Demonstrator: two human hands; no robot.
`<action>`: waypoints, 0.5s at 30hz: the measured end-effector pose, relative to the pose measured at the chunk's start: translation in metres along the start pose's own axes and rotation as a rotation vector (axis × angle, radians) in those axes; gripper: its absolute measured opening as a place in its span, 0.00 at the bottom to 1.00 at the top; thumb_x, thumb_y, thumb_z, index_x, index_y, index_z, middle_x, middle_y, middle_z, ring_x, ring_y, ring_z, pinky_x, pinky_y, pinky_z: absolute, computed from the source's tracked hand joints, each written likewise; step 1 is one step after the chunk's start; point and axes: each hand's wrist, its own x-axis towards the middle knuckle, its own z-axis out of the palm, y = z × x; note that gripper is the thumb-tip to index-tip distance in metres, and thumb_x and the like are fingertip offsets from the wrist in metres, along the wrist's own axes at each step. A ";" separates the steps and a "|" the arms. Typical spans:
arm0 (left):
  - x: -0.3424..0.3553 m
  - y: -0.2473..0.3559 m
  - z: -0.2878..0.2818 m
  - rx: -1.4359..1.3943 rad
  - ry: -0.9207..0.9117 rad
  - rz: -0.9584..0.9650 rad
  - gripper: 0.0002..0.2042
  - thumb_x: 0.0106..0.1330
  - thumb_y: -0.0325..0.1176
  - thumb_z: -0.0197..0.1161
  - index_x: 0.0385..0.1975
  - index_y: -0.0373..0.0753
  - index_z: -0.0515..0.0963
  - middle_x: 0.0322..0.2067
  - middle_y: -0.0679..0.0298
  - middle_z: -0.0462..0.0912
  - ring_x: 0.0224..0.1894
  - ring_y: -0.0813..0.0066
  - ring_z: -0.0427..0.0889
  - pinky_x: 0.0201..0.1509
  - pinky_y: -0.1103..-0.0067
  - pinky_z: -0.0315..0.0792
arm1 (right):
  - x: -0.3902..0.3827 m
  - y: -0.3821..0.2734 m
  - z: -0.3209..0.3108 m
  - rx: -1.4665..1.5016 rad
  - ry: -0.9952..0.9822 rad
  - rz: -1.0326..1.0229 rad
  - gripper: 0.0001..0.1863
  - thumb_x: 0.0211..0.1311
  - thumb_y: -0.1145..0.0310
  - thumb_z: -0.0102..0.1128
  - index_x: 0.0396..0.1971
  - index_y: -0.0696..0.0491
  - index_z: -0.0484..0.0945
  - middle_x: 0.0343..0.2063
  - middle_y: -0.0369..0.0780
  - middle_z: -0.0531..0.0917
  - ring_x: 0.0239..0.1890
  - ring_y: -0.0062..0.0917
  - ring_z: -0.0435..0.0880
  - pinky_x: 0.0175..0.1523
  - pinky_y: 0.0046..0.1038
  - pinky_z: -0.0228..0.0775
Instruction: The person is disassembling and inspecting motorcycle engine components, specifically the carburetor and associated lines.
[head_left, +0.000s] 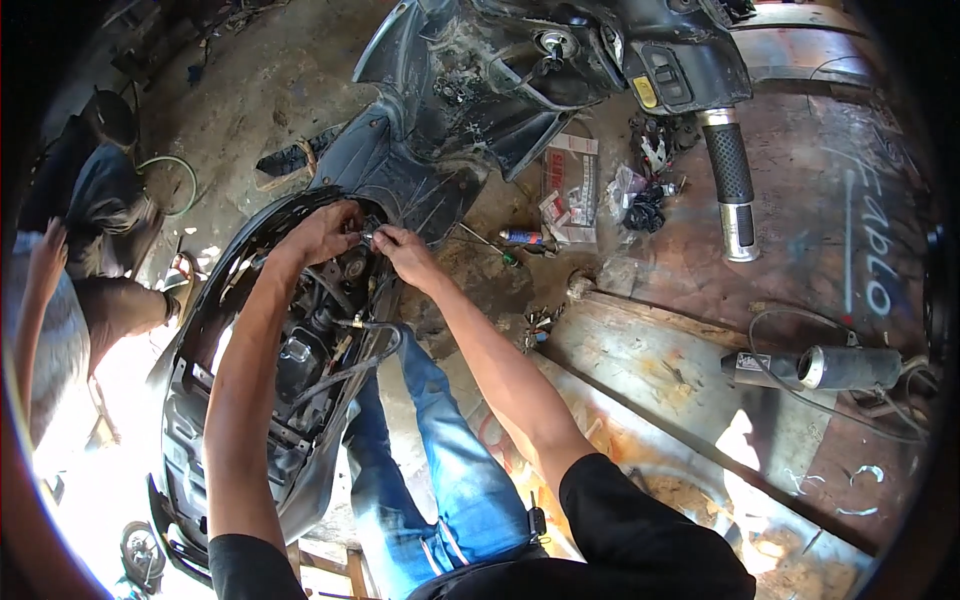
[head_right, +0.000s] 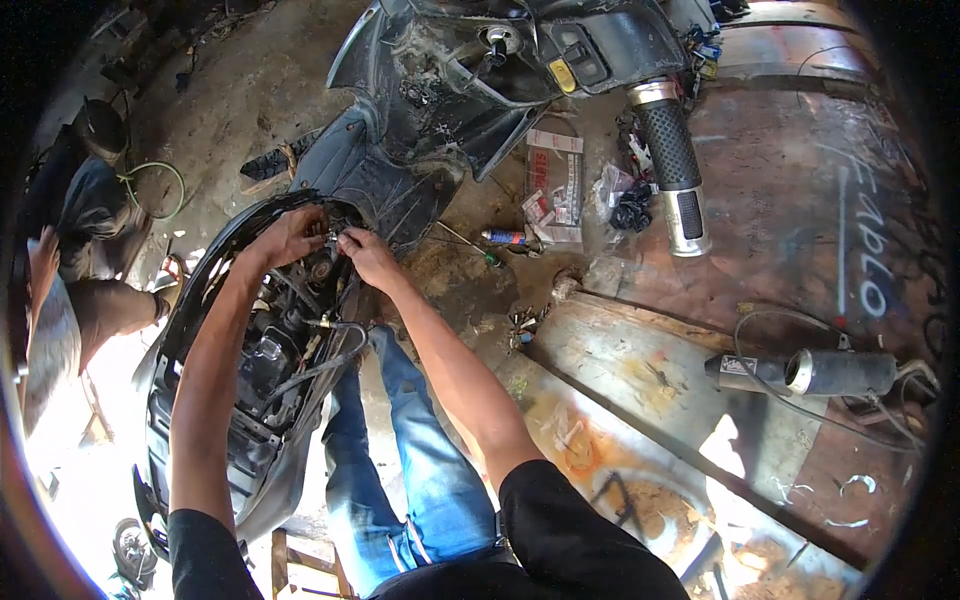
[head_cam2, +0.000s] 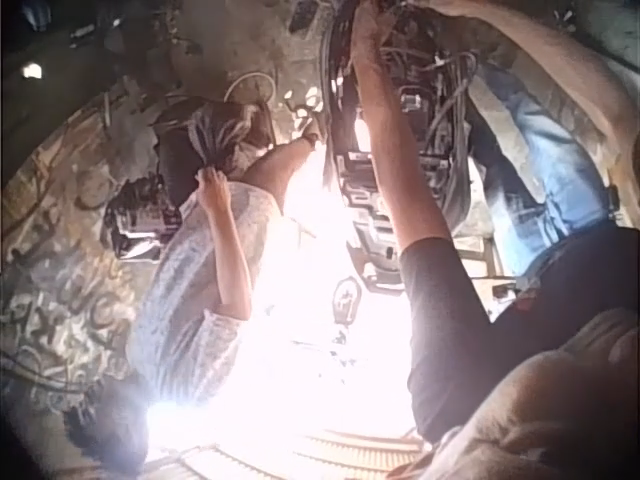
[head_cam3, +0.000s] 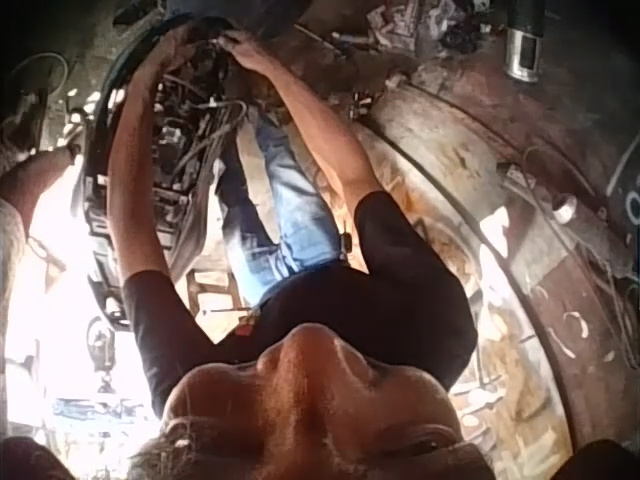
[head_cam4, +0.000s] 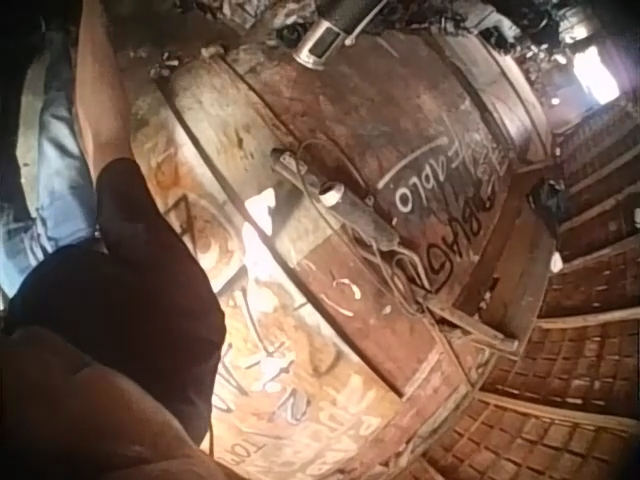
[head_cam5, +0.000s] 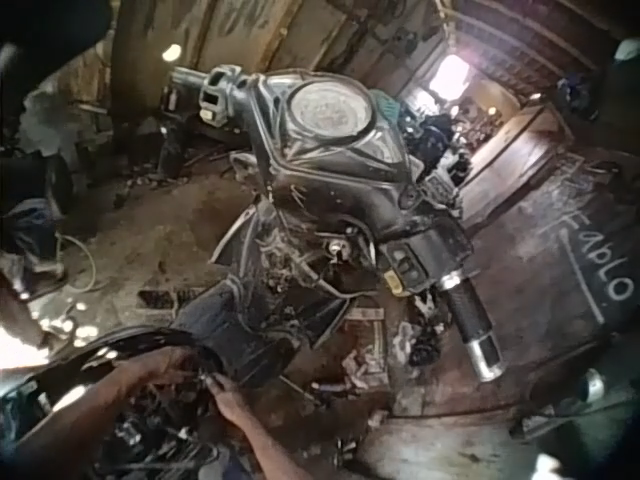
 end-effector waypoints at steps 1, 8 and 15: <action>0.000 0.001 0.000 0.011 0.032 0.029 0.17 0.58 0.36 0.65 0.43 0.33 0.78 0.43 0.50 0.82 0.49 0.52 0.81 0.53 0.65 0.74 | 0.000 0.001 0.000 0.014 -0.009 -0.032 0.16 0.78 0.60 0.52 0.33 0.57 0.77 0.27 0.38 0.79 0.34 0.26 0.75 0.45 0.33 0.68; 0.007 -0.007 0.007 -0.078 0.052 0.075 0.20 0.56 0.38 0.68 0.46 0.33 0.79 0.38 0.53 0.84 0.42 0.60 0.82 0.48 0.68 0.75 | 0.010 0.024 0.007 0.034 0.047 -0.040 0.16 0.75 0.57 0.55 0.37 0.54 0.82 0.31 0.39 0.84 0.37 0.24 0.79 0.48 0.31 0.71; 0.005 -0.024 0.008 0.049 0.062 0.173 0.21 0.59 0.37 0.68 0.50 0.32 0.80 0.42 0.50 0.86 0.46 0.59 0.85 0.51 0.67 0.77 | 0.018 0.032 0.004 0.178 -0.003 -0.018 0.14 0.76 0.60 0.57 0.35 0.56 0.82 0.30 0.33 0.83 0.36 0.18 0.77 0.46 0.26 0.70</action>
